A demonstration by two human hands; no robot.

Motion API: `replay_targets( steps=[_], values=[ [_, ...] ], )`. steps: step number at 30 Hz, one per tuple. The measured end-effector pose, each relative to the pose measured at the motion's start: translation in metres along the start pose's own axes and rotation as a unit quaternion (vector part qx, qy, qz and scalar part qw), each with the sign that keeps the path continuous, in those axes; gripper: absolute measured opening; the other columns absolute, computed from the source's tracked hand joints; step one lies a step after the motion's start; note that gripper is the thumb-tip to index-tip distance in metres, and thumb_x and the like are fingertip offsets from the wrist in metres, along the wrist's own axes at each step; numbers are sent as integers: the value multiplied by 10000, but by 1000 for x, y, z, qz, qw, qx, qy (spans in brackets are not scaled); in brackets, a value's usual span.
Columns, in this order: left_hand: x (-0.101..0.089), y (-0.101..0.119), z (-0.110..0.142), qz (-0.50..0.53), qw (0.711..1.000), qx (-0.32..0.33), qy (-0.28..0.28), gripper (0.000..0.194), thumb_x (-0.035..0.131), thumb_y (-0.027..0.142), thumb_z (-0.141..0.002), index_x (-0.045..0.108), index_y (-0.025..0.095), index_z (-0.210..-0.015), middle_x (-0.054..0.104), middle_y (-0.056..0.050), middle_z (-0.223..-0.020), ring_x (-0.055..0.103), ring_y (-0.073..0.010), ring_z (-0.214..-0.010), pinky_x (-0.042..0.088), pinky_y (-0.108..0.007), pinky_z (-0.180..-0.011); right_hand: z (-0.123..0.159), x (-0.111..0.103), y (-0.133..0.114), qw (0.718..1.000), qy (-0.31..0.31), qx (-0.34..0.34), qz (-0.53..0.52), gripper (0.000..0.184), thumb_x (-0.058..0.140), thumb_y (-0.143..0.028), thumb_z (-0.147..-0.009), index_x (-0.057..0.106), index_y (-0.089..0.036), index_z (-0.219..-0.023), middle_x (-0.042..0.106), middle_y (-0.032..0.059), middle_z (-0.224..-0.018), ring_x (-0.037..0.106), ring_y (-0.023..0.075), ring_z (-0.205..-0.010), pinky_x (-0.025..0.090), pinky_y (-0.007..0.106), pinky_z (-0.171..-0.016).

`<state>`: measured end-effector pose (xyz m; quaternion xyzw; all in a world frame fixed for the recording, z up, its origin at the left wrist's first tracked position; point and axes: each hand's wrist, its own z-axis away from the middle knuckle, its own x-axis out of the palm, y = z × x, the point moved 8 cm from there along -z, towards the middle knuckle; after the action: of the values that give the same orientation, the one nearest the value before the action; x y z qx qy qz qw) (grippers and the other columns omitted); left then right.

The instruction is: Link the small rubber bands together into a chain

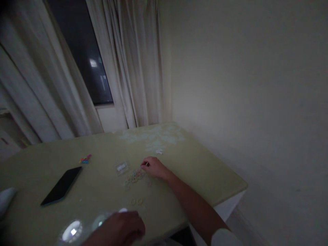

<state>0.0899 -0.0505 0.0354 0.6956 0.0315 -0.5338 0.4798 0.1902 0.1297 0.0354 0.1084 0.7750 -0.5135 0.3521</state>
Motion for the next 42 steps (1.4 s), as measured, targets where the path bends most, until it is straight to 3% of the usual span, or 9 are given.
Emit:
replay_targets(
  steps=[4,7,10,13,17,21,25,36,42],
  values=[
    [-95,-38,-24,27,975,-42,216,216,594,343,-918,783,239,-895,789,-41,-852,707,-196,-761,530,-275,-720,-2,5,-1,1000,8,-17,11,117,704,-119,-898,795,-161,-958,719,59,-944,650,153,-834,494,253,-802],
    [-123,-91,-24,29,939,-91,330,282,572,401,-876,787,219,-873,798,-68,-877,710,-228,-756,547,-322,-729,1,12,-7,998,-15,-46,29,115,726,-118,-887,800,-165,-962,691,48,-938,635,141,-819,486,237,-793],
    [-111,-127,-25,17,943,-108,315,309,578,424,-866,811,222,-895,801,-73,-893,703,-234,-747,552,-333,-738,5,19,-12,996,-47,-70,39,100,758,-171,-892,805,-172,-980,664,41,-944,616,124,-776,480,226,-767],
    [-102,-138,-24,8,946,-108,307,340,555,419,-894,821,208,-903,801,-91,-918,714,-258,-781,549,-351,-758,9,25,-19,991,-84,-97,46,128,811,-227,-868,806,-183,-989,647,38,-985,609,119,-788,477,227,-782],
    [-96,-128,-28,-10,952,-78,297,335,537,385,-933,828,221,-959,781,-99,-983,714,-276,-922,535,-366,-856,12,28,-22,988,-96,-103,63,136,828,-244,-856,805,-197,-982,631,37,-1020,614,137,-854,472,235,-809],
    [-80,-112,-39,-57,967,-50,242,254,616,373,-935,813,242,-1027,740,-100,-1063,676,-271,-1025,511,-365,-926,12,31,-21,985,-93,-115,87,88,771,-193,-893,790,-173,-976,643,50,-1013,618,152,-880,465,243,-811],
    [-72,-102,-43,-96,971,-41,214,216,583,288,-957,791,232,-960,725,-95,-1020,666,-258,-993,493,-340,-901,12,30,-21,982,-89,-121,112,87,750,-177,-890,777,-160,-970,658,64,-1019,615,164,-878,458,250,-793],
    [-81,-108,-38,-63,967,-57,240,305,494,307,-970,776,202,-918,757,-120,-974,689,-285,-960,508,-376,-879,13,26,-21,977,-122,-125,119,140,716,-103,-837,771,-159,-953,679,51,-960,608,160,-846,441,236,-769],
    [-82,-112,-37,-16,967,-68,247,289,515,280,-932,790,211,-988,794,-107,-1036,706,-284,-1011,513,-385,-928,12,22,-21,981,-84,-96,145,88,724,-157,-814,733,-152,-901,670,51,-944,585,161,-817,414,243,-735]
  ],
)
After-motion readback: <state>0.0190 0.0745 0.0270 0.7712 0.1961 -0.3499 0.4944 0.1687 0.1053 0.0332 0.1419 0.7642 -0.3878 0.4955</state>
